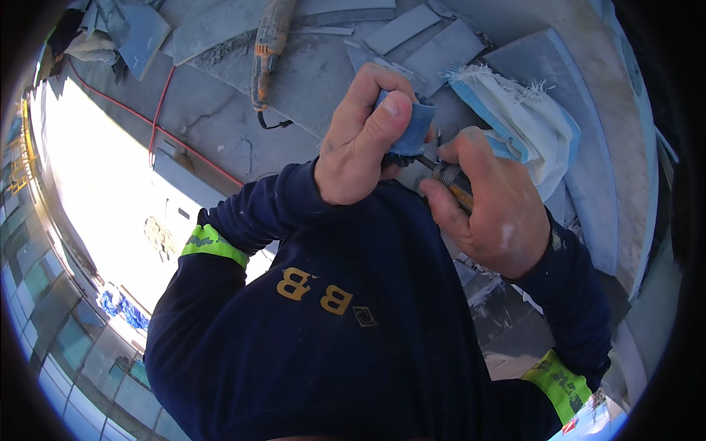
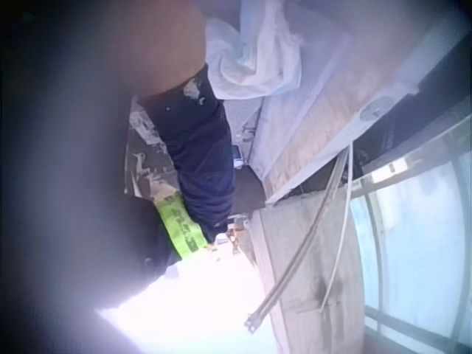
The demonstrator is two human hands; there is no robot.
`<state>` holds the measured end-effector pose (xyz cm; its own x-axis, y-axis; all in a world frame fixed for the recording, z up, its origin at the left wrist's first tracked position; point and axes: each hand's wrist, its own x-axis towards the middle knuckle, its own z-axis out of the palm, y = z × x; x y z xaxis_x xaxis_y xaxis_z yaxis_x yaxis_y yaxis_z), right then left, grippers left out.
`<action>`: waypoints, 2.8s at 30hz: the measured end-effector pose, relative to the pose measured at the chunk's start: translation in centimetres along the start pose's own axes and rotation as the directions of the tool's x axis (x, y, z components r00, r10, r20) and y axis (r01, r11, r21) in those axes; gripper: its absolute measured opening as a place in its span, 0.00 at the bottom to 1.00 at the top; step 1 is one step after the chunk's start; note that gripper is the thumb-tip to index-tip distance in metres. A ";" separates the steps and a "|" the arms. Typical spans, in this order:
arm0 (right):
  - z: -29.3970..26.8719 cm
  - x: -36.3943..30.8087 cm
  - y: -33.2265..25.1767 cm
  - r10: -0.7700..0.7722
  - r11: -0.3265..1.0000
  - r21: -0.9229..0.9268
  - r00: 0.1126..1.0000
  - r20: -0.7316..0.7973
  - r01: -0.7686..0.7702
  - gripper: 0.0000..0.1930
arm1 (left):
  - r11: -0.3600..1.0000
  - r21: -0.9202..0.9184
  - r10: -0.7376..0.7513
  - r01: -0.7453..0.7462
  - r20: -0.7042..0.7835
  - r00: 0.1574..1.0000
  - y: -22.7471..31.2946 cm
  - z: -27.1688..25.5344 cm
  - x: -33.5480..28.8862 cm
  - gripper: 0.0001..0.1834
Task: The person uses a bent metal wire to probe and adjust internal contacts inside a small blue cylindrical electrical component. They repeatedly insert, twist, and reposition the wire while holding the component steady. A coworker is visible in the background handling tile pieces.
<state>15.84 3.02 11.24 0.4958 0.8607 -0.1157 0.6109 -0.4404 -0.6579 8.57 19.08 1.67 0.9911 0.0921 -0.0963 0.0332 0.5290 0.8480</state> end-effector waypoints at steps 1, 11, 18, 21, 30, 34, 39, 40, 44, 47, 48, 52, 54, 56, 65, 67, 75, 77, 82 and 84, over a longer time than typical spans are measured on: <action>0.0 0.1 0.0 0.009 1.000 -0.021 1.000 0.013 -0.009 0.13 | 1.000 0.011 -0.017 0.017 -0.007 1.000 -0.1 0.0 0.2 0.18; 0.1 3.5 1.4 0.066 0.997 -0.010 0.935 -0.349 -0.074 0.20 | 0.703 -0.645 -0.420 0.301 -0.034 0.907 -0.1 0.1 2.1 0.17; 0.7 4.6 3.0 0.103 0.993 -0.008 0.917 -0.385 -0.115 0.21 | 0.721 -0.622 -0.475 0.304 -0.125 0.871 -0.3 0.0 2.5 0.24; 0.6 5.0 3.4 0.107 0.991 -0.033 0.927 -0.358 -0.127 0.20 | 0.716 -0.604 -0.520 0.349 -0.129 0.844 -0.6 -0.4 2.7 0.26; 0.8 6.4 2.8 0.139 0.989 -0.006 0.946 -0.293 -0.147 0.16 | 0.626 -0.676 -0.561 0.388 -0.044 0.827 -1.3 -1.6 3.1 0.26; 0.7 7.1 3.2 0.107 0.991 -0.059 0.972 -0.211 -0.122 0.14 | 0.533 -0.737 -0.559 0.415 0.061 0.827 -1.2 -2.3 2.7 0.25; -0.2 8.0 0.9 0.276 0.961 0.053 0.935 -0.224 -0.272 0.19 | 0.425 -0.792 -0.553 0.438 0.156 0.819 -1.5 -2.8 2.9 0.25; -0.2 8.0 0.8 0.263 0.965 0.055 0.937 -0.228 -0.257 0.19 | 0.397 -0.806 -0.547 0.440 0.177 0.818 -1.6 -3.0 2.9 0.25; 0.5 7.9 -0.1 0.188 0.980 -0.011 0.938 -0.292 -0.200 0.17 | 0.405 -0.807 -0.526 0.430 0.179 0.831 -1.9 -3.3 2.9 0.25; -0.1 8.3 0.0 0.277 0.959 0.130 0.936 -0.218 -0.254 0.15 | 0.512 -0.759 -0.532 0.402 0.087 0.842 -1.3 -2.7 3.4 0.27; -0.3 8.3 0.0 0.292 0.953 0.141 0.936 -0.196 -0.267 0.15 | 0.574 -0.722 -0.521 0.387 0.042 0.852 -1.2 -2.4 3.6 0.28; -0.1 7.6 2.0 0.133 0.965 0.255 0.948 -0.289 -0.057 0.14 | 0.652 -0.683 -0.504 0.330 -0.066 0.861 -0.6 -1.2 3.7 0.29; 0.0 7.3 3.0 0.138 0.895 0.437 0.881 -0.453 0.085 0.13 | 0.654 -0.698 -0.513 0.292 -0.125 0.850 -0.2 -1.3 3.8 0.31; 0.4 7.4 0.6 0.262 0.823 0.539 0.724 -0.639 0.178 0.12 | 0.649 -0.719 -0.491 0.249 -0.147 0.859 -0.2 -1.4 3.9 0.31; 5.7 4.8 -0.2 0.111 0.991 0.116 0.898 -0.426 -0.067 0.07 | 0.348 -0.894 -0.290 0.282 0.184 0.939 -0.7 -2.6 2.7 0.32; 6.5 5.1 -0.1 0.169 0.980 0.171 0.883 -0.438 -0.102 0.07 | 0.389 -0.896 -0.342 0.216 0.077 0.937 -0.9 -1.9 2.6 0.32; 6.3 5.1 -0.2 0.206 0.971 0.206 0.870 -0.449 -0.124 0.06 | 0.338 -0.919 -0.290 0.202 0.102 0.951 -1.3 -1.6 2.5 0.30; 6.4 5.1 -0.1 0.201 0.972 0.201 0.868 -0.453 -0.120 0.06 | 0.321 -0.929 -0.295 0.185 0.087 0.952 -1.4 -1.6 2.5 0.30; 6.4 5.1 0.1 0.191 0.975 0.194 0.872 -0.450 -0.113 0.06 | 0.261 -0.950 -0.316 0.174 0.086 0.945 -1.5 -1.7 2.5 0.28; 6.4 5.1 0.1 0.199 0.971 0.207 0.873 -0.446 -0.115 0.06 | 0.277 -0.944 -0.322 0.177 0.083 0.943 -1.5 -1.6 2.5 0.28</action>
<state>14.50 8.98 5.79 0.8294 0.5497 0.1000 0.4083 -0.4742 -0.7800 10.81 19.89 -0.71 0.9348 -0.1533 -0.3205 0.0632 0.9595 -0.2745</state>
